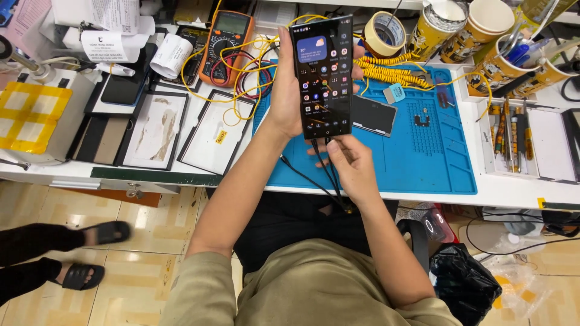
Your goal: Testing the functionality of a smartphone, including the touchscreen responsiveness, charging port, and camera app.
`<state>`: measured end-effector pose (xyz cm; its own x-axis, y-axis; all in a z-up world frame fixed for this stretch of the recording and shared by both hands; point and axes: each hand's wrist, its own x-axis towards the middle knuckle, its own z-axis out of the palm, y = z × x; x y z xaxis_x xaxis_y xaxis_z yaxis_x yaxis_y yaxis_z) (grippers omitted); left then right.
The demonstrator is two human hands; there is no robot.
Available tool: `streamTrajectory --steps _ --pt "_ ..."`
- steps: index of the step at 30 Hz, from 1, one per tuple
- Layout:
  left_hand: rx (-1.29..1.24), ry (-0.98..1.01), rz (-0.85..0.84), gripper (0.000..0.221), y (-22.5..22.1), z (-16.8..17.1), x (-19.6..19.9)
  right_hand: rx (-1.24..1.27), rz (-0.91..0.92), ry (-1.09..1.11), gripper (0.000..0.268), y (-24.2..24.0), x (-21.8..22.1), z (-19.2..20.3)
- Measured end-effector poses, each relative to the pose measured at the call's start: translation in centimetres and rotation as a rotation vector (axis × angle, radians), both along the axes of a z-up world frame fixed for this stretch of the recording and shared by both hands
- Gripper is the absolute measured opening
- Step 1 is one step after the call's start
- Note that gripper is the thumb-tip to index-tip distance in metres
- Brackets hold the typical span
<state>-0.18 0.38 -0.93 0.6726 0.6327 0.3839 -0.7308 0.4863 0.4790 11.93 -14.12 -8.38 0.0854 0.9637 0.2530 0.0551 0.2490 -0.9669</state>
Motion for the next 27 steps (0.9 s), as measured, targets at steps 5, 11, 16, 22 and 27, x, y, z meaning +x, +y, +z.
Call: streamTrajectory --steps 5,11,16,22,27 --pt "0.095 0.043 0.017 0.098 -0.27 -0.01 0.21 -0.002 0.034 -0.01 0.036 -0.8 0.09 0.32" --pt "0.12 0.069 0.025 0.098 -0.39 0.18 0.24 -0.039 0.002 -0.004 0.035 -0.84 0.06 0.14" --pt "0.113 0.071 0.001 0.099 -0.45 0.3 0.24 -0.045 0.006 0.003 0.033 -0.82 0.09 0.02" --pt "0.126 0.038 0.036 0.095 -0.32 -0.15 0.35 -0.04 0.006 -0.004 0.033 -0.8 0.08 -0.06" --pt "0.128 0.031 -0.005 0.097 -0.21 -0.12 0.31 -0.048 0.012 -0.01 0.03 -0.73 0.08 -0.1"
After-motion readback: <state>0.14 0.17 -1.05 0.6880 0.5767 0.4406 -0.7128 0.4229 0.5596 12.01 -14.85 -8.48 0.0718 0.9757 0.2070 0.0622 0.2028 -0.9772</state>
